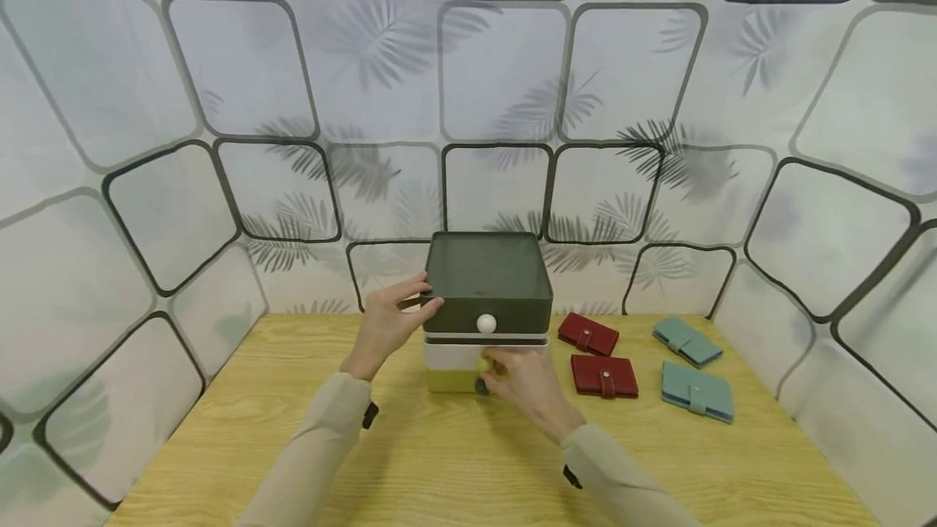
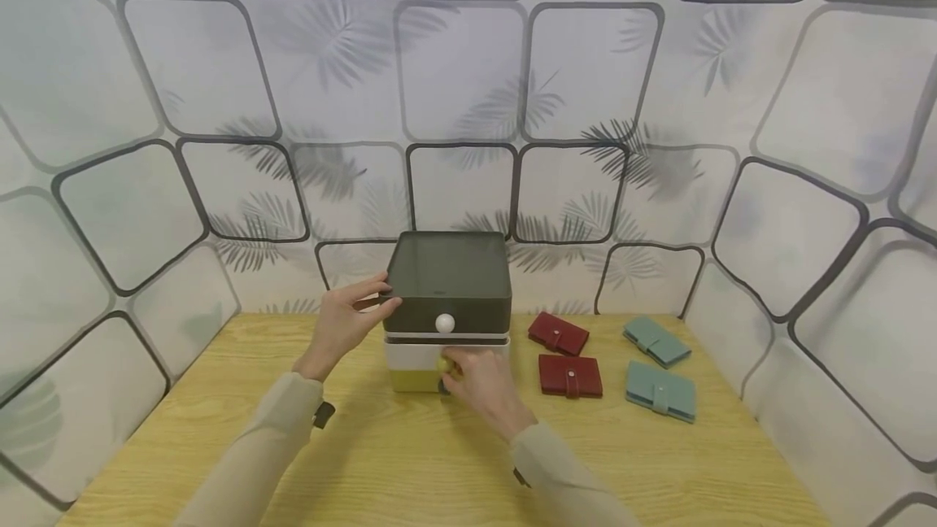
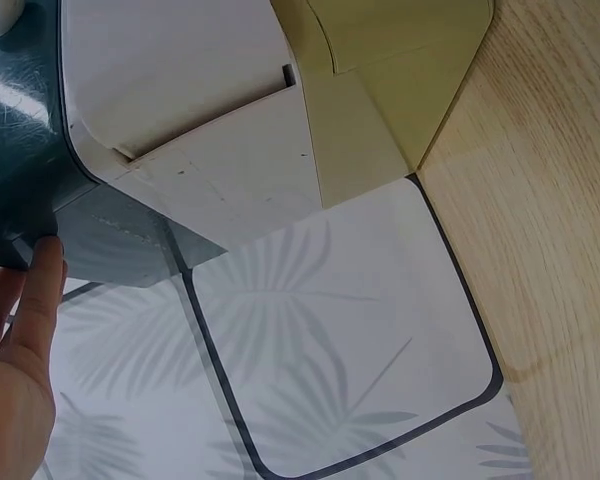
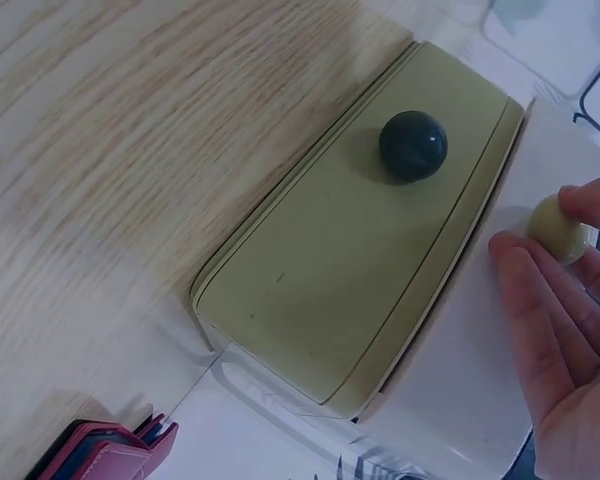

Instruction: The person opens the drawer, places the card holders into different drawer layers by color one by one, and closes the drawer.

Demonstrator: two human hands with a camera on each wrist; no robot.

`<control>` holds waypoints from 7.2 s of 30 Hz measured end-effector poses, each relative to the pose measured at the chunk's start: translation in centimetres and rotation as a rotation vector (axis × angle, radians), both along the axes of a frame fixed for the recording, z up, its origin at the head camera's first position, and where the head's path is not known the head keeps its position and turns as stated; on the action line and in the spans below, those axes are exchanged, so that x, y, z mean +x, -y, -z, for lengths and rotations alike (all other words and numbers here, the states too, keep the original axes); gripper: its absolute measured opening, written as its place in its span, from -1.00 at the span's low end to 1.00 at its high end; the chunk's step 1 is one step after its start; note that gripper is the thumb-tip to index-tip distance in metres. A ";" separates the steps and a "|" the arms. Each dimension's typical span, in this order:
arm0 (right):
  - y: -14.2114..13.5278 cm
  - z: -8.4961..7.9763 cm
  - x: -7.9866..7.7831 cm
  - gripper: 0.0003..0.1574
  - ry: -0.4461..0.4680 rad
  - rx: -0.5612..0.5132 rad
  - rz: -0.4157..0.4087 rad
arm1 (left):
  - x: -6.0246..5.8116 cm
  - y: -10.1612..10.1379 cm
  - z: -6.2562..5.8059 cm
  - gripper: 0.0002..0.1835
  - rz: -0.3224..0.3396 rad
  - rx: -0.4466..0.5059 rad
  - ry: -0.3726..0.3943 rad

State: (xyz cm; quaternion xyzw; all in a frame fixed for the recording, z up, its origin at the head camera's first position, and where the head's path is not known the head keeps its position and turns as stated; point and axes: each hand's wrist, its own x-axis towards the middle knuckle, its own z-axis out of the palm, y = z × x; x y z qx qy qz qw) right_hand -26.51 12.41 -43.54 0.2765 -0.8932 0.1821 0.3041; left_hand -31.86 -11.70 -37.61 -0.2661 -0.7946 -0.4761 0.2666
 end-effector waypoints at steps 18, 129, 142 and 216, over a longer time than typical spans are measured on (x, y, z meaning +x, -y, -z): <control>0.0 -0.2 2.9 -0.75 0.030 0.028 -0.008 | -0.2 0.0 0.0 -0.73 0.010 0.005 -0.013; -0.6 -0.8 7.0 -0.72 0.132 0.005 -0.086 | 2.4 -0.9 -2.4 -0.75 0.023 0.067 0.003; -3.1 -2.4 5.9 -0.91 -0.058 -0.143 -0.054 | 2.5 -0.9 -2.3 -0.75 0.022 0.061 -0.003; -17.8 2.6 -2.6 -0.19 0.771 0.103 0.199 | -0.4 -0.1 0.3 -0.73 0.012 0.040 -0.035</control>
